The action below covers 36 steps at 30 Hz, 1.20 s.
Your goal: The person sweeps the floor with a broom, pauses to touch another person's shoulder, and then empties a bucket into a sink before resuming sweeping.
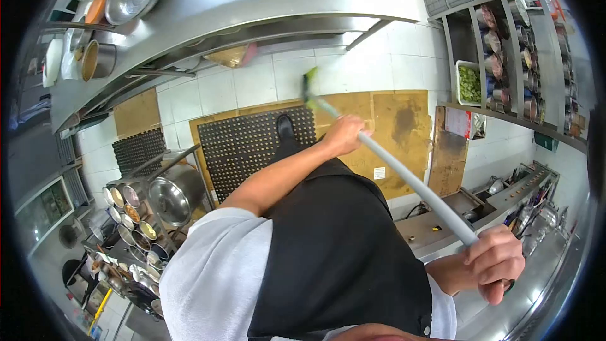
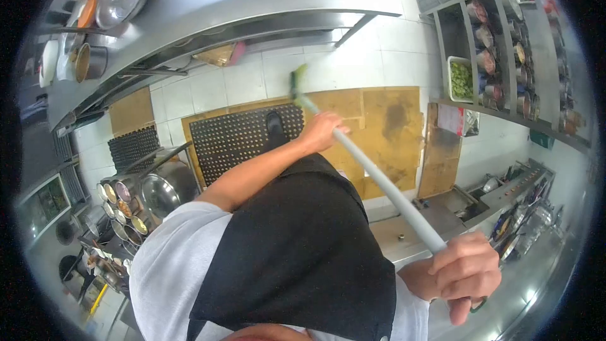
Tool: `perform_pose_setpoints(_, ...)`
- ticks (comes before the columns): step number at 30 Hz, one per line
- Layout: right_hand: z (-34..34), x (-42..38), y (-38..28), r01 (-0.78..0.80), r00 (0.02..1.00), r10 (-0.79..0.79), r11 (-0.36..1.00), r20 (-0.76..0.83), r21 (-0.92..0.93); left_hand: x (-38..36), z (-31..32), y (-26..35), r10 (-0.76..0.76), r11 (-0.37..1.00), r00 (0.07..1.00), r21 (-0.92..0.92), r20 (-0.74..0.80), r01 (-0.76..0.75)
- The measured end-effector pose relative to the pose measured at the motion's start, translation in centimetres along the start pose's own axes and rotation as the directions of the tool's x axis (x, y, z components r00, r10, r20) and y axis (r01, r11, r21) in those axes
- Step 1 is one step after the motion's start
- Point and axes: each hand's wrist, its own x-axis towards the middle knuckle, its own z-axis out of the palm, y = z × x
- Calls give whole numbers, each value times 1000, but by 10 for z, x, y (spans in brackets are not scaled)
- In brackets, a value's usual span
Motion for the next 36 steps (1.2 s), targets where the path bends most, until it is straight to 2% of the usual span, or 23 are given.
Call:
perform_pose_setpoints(3,16,-4,51,-49,990,62,993,-126,105,-59,-74,-54,-187,974,981,143,54,178)
perform_pose_setpoints(4,24,-41,85,-204,917,325,882,-234,425,-83,-94,-96,-264,934,964,256,22,250)
perform_pose_setpoints(5,47,1,104,-436,896,422,895,-140,-92,-100,-132,-115,-339,893,940,303,-37,334)
perform_pose_setpoints(6,69,19,141,-563,825,563,826,-37,23,-122,-153,-159,-502,797,859,330,-103,506)
perform_pose_setpoints(7,95,25,191,-577,816,570,814,96,63,-153,-170,-216,-553,736,815,359,-172,575)
perform_pose_setpoints(8,129,27,229,-561,820,551,828,158,24,-174,-189,-274,-716,535,682,512,-148,672)
perform_pose_setpoints(10,178,31,271,-541,825,494,830,275,132,-183,-221,-307,-846,262,467,563,-257,784)
perform_pose_setpoints(11,184,36,273,-531,822,480,841,306,108,-179,-223,-315,-844,271,477,571,-246,775)
perform_pose_setpoints(13,181,43,265,-514,822,470,855,322,63,-168,-219,-328,-800,410,536,407,-269,816)
perform_pose_setpoints(15,161,46,241,-481,837,472,876,277,-37,-140,-180,-344,-661,617,711,368,-239,696)
perform_pose_setpoints(17,138,47,205,-449,857,473,881,206,-151,-93,-133,-310,-612,708,766,296,-197,641)
perform_pose_setpoints(18,127,46,185,-456,859,483,873,173,-171,-72,-109,-291,-523,791,828,246,-203,560)
perform_pose_setpoints(19,116,44,166,-455,858,483,873,173,-178,-53,-85,-274,-289,911,917,217,-275,352)
perform_pose_setpoints(20,105,40,147,-476,863,498,857,86,-198,-27,-71,-241,-346,913,916,153,-202,378)
perform_pose_setpoints(21,95,34,131,-499,860,510,839,-6,-216,-8,-48,-222,-248,940,949,188,-194,284)
perform_pose_setpoints(23,74,19,102,-489,869,492,832,-59,-261,32,-3,-192,-211,974,977,81,-38,213)
perform_pose_setpoints(26,38,7,72,-442,894,439,828,-92,-346,79,64,-137,-117,987,992,104,-37,120)
perform_pose_setpoints(28,3,-6,51,-410,911,395,831,-121,-376,109,88,-92,-88,996,995,13,44,88)
perform_pose_setpoints(30,-38,-27,26,-334,920,231,884,-316,-327,124,87,-33,-66,997,997,46,46,64)
perform_pose_setpoints(32,-91,-62,6,-174,940,99,962,-325,-211,128,102,-11,48,997,996,67,-71,-43)
perform_pose_setpoints(33,-110,-76,4,-179,935,98,960,-340,-215,124,110,-6,55,996,997,66,-56,-52)
perform_pose_setpoints(35,-145,-100,16,-224,869,142,967,-474,-121,119,126,-4,-146,979,986,131,-85,156)
perform_pose_setpoints(36,-160,-113,27,-229,862,148,967,-485,-112,122,145,-10,-150,978,986,139,-71,159)
